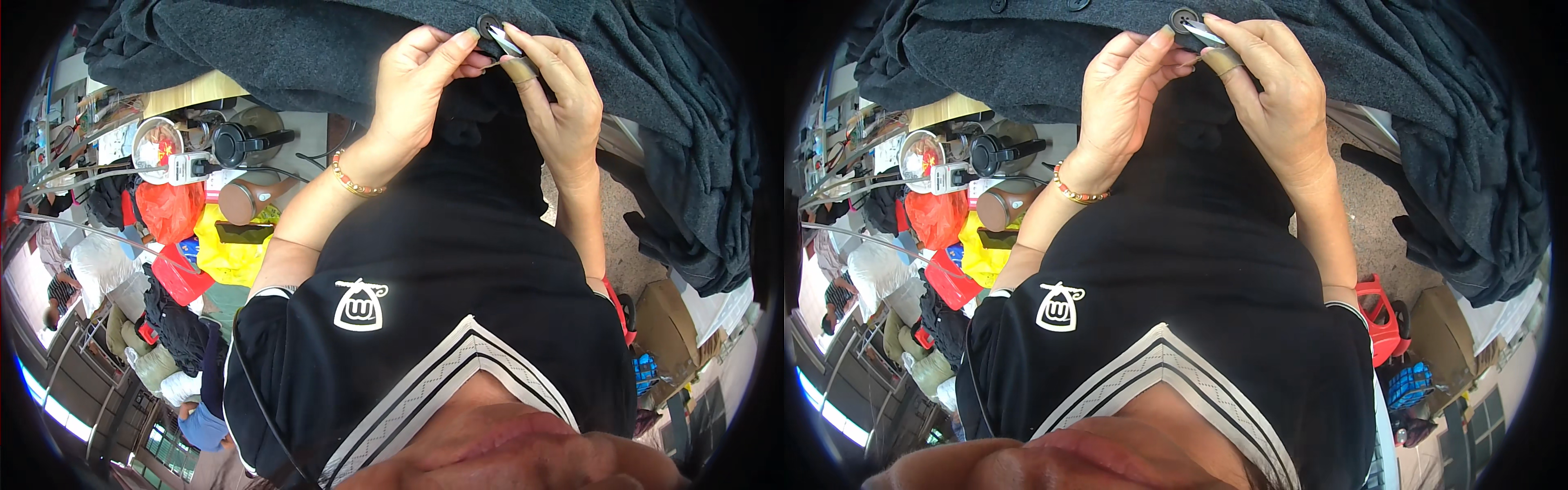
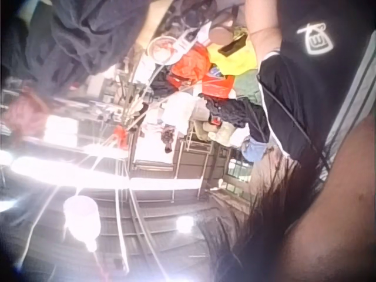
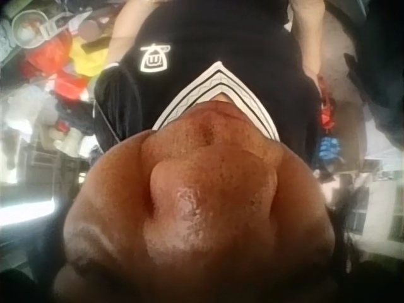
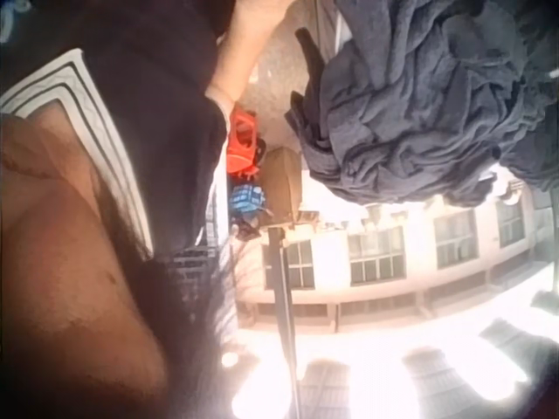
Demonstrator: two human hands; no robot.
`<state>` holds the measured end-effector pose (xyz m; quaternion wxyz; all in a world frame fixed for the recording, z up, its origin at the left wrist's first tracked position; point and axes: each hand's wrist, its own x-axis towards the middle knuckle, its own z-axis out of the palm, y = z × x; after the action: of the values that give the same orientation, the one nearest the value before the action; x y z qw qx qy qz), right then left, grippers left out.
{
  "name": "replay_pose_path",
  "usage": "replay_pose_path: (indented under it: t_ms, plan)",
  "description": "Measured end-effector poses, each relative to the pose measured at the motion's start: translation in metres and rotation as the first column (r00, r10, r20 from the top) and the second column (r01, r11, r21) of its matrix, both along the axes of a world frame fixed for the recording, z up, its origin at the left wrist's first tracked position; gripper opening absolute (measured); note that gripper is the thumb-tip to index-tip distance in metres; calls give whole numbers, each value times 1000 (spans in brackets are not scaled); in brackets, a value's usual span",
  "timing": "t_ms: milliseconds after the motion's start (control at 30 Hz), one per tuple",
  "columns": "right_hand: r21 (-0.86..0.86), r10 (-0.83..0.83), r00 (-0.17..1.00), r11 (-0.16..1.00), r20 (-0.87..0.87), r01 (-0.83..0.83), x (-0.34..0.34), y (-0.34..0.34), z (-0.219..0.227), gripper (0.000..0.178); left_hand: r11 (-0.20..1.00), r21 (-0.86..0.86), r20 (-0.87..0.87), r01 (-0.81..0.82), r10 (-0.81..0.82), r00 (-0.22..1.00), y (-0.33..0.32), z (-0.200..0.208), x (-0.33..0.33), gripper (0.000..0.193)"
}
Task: The person trims loose threads around the buttons and edges of knit sweaters using thread snips and places each finished sweater onto a pile.
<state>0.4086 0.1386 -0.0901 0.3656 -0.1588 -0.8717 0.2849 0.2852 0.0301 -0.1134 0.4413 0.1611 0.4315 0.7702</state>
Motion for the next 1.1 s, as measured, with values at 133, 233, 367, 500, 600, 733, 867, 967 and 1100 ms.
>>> replay_pose_path:
  t_ms: [133, 233, 367, 500, 600, 733, 867, 967, 1100]
  plan:
    - [-48, 3, 999, 999, -41, -5, -4, -3, 1, 30, 1000, 3, 11, 9, -9, 1000, 1, -1, 0, 14]
    - [-85, -30, 1000, 996, 5, 30, -3, -4, 2, 29, 1000, -10, 0, 7, -7, 1000, 3, -3, 2, 13]
    - [-117, -44, 999, 992, 25, 47, -5, -6, 3, 28, 999, -45, -28, 20, -21, 999, 1, -4, 0, 12]
    - [-95, -27, 1000, 995, -12, 26, -8, -6, 2, 25, 998, -56, -13, 11, -12, 1000, 1, -6, 0, 13]
    - [-152, -47, 999, 987, -16, 44, -5, -6, 1, 24, 999, -34, 5, 14, -14, 1000, 3, -6, 3, 14]
    - [-286, -43, 999, 957, 11, 45, 0, -6, 10, 23, 1000, -15, 0, 15, -15, 1000, 2, -2, 3, 15]
    - [-369, -68, 997, 927, 19, 70, 6, -3, 13, 23, 999, -29, -22, 24, -24, 999, 2, -2, 2, 16]
    - [-542, -110, 994, 835, 2, 93, 13, 3, 14, 25, 999, -30, 15, 39, -38, 999, 1, -1, 1, 16]
    - [-561, -132, 990, 823, -40, 87, 13, 4, 11, 27, 996, -52, -4, 75, -76, 997, 0, -7, -5, 18]
